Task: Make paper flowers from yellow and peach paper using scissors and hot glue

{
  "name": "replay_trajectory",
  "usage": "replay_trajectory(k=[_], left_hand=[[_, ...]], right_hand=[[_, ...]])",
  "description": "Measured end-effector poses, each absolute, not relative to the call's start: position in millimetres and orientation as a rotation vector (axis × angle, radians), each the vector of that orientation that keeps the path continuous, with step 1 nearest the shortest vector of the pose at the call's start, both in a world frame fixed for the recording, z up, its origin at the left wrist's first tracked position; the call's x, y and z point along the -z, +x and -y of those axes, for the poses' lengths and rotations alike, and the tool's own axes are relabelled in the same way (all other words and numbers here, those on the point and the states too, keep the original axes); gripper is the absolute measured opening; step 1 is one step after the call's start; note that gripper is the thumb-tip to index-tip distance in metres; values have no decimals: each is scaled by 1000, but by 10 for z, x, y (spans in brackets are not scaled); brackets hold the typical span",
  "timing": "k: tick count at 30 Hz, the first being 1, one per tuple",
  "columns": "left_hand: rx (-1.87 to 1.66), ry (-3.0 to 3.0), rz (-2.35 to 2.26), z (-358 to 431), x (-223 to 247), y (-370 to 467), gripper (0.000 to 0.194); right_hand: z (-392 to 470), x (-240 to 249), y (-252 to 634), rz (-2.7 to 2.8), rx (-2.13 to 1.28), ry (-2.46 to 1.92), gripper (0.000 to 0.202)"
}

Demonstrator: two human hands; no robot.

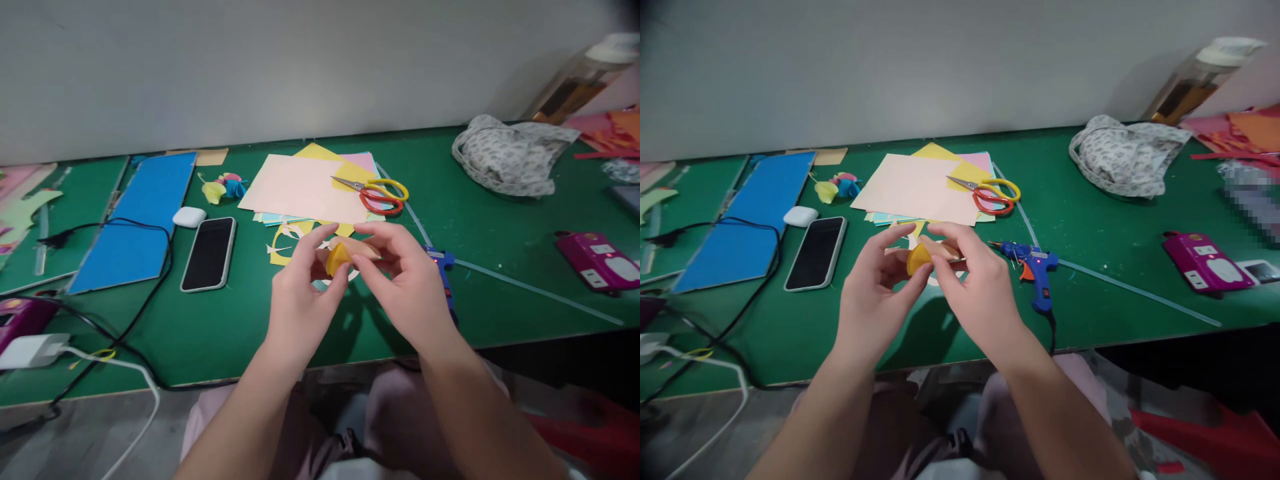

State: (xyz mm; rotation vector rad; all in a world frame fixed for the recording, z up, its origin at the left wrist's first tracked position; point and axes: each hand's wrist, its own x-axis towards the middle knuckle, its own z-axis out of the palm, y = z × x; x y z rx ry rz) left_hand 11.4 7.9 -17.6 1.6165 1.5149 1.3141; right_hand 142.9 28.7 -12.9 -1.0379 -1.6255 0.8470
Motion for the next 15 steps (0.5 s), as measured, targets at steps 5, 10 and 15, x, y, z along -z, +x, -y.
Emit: replay_trajectory(k=[5, 10, 15], left_hand=[[-1332, 1538, -1552, -66, 195, 136, 49], [-1367, 1496, -1509, -72, 205, 143, 51], [-1380, 1582, -1593, -70, 212, 145, 54]], right_hand=[[-267, 127, 1415, 1708, -733, -1053, 34], [-238, 133, 1393, 1763, -640, -1073, 34], [-232, 154, 1379, 1782, -596, -1055, 36]])
